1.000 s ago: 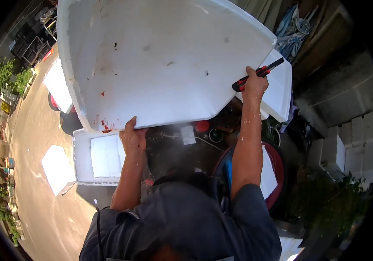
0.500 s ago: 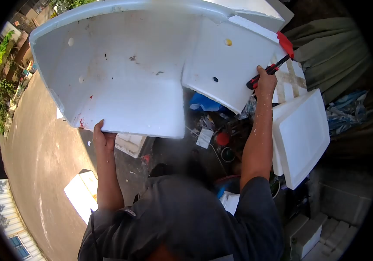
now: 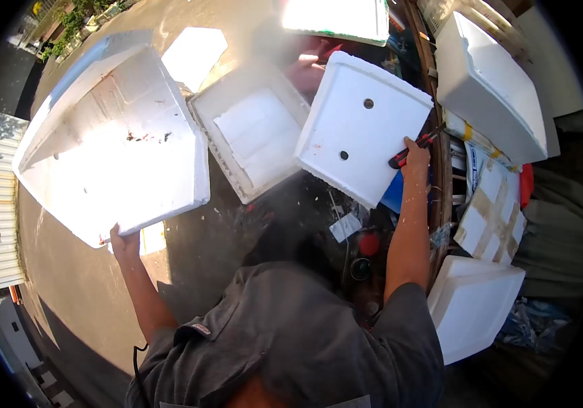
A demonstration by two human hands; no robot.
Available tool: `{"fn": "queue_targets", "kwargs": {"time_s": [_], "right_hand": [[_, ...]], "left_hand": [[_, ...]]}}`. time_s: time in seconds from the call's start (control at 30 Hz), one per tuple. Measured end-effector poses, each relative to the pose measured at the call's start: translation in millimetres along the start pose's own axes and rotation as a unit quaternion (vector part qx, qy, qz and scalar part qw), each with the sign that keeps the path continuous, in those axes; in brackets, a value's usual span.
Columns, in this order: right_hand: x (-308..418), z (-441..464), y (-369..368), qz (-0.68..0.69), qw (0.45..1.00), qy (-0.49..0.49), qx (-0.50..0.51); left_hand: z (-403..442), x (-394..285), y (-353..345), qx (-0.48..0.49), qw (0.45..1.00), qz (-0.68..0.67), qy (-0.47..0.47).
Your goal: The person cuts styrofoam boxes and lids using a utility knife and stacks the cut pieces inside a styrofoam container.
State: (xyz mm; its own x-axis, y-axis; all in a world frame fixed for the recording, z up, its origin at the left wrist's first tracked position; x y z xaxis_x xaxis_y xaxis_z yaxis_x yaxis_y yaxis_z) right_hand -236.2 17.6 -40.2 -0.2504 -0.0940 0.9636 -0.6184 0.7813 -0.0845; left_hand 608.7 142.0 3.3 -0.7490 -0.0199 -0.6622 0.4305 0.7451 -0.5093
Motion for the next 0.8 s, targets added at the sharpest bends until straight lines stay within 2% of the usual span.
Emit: {"fn": "queue_targets", "kwargs": {"time_s": [0.2,0.23,0.3,0.4,0.43,0.47,0.5,0.53,0.6,0.7,0.8], "right_hand": [[-54.5,-29.1,-123.4,-0.044,0.998,-0.032,0.041],[-89.9,5.7,-148.8,-0.032,0.995,-0.072,0.057],[-149.9,19.6,-181.7,-0.001,0.997,-0.076,0.027],[-200.5,-34.3,-242.1,0.147,0.978,-0.150,0.007],[-237.1,-36.2,-250.6,0.137,0.964,-0.224,-0.029],[-251.7,-54.2,-259.3,0.087,0.962,-0.248,-0.076],[-252.9,-80.0,-277.6,0.121,0.954,-0.260,-0.085],[-300.9,-71.3,-283.7,0.137,0.948,-0.282,-0.055],[-360.7,-66.7,-294.7,0.174,0.935,-0.300,-0.077],[-391.7,-81.4,-300.4,0.150,0.928,-0.340,-0.032],[-399.8,-89.9,-295.1,0.105,0.917,-0.384,-0.036]], "left_hand": [[0.9,36.1,160.5,-0.116,0.983,-0.140,0.019],[31.0,43.7,146.8,-0.139,0.981,-0.129,0.031],[48.8,56.2,179.9,-0.163,0.974,-0.148,0.048],[51.3,62.8,206.3,-0.235,0.954,-0.174,0.071],[53.2,60.9,209.1,-0.224,0.958,-0.162,0.078],[49.8,58.8,212.5,-0.242,0.953,-0.165,0.076],[44.8,56.2,213.8,-0.257,0.949,-0.170,0.073],[41.1,55.1,214.9,-0.273,0.944,-0.174,0.070],[37.3,48.1,214.0,-0.283,0.945,-0.151,0.069],[31.7,46.9,220.8,-0.291,0.942,-0.154,0.070],[22.0,49.7,208.2,-0.277,0.943,-0.168,0.073]]}}
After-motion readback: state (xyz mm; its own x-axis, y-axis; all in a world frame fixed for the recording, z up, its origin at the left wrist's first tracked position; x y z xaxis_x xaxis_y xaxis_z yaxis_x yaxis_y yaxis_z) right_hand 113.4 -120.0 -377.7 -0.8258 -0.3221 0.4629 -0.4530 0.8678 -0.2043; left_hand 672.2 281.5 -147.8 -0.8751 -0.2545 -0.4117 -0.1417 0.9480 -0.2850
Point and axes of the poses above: each hand's wrist, its own z-axis towards the middle knuckle, its own y-axis out of the back of the hand, x = y × z, the point moved 6 cm from there along z, towards the middle knuckle, and after that the axes turned 6 degrees about y, right-handed, at the moved point
